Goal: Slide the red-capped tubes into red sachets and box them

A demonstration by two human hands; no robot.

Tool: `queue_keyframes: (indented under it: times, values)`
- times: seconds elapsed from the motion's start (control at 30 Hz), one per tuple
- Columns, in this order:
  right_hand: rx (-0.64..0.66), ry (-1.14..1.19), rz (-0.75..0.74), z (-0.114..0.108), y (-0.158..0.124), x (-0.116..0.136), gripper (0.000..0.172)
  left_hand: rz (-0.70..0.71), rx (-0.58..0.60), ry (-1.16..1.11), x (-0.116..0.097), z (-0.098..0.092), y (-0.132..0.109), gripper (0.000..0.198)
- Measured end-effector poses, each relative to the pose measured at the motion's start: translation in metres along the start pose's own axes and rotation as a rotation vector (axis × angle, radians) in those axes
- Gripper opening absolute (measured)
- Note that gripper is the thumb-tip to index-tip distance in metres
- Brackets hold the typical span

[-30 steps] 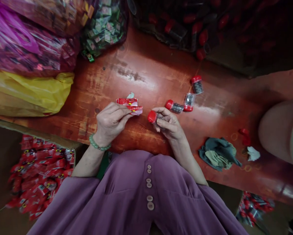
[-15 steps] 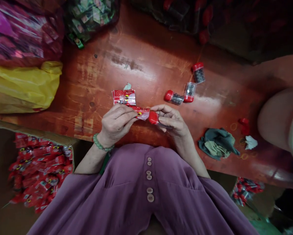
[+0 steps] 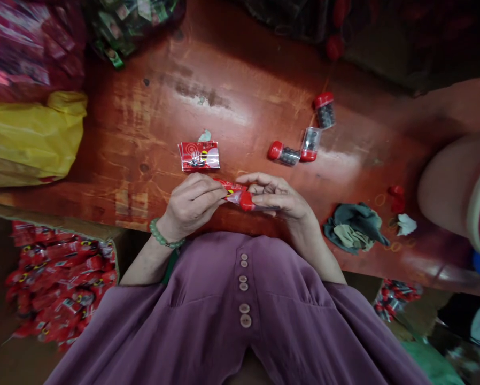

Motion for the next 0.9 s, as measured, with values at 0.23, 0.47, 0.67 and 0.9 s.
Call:
queue_keyframes:
  times: [0.23,0.47,0.67,0.9]
  values:
    - [-0.107,0.013,0.044,0.0,0.006,-0.003,0.022,0.054,0.0,-0.037,0.002,0.006,-0.006,0.011]
    - [-0.147,-0.032,0.057,0.003,0.005,-0.003,0.022,-0.017,0.042,0.056,0.008,0.016,-0.009,0.025]
    - [-0.171,-0.038,0.078,0.008,0.005,-0.001,0.024,0.117,-0.02,0.093,0.012,0.023,-0.01,0.019]
    - [-0.158,-0.073,0.081,0.007,-0.002,0.005,0.029,0.151,-0.01,0.113,0.014,0.027,-0.014,0.021]
Point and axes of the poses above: each hand's wrist, its own y-axis towards the middle knuckle, its own z-axis out of the palm, x = y × z, the point moved 1 cm from there along y, towards the middle knuckle, and after that the axes turned 12 degrees about -y, right-handed, at the moved point
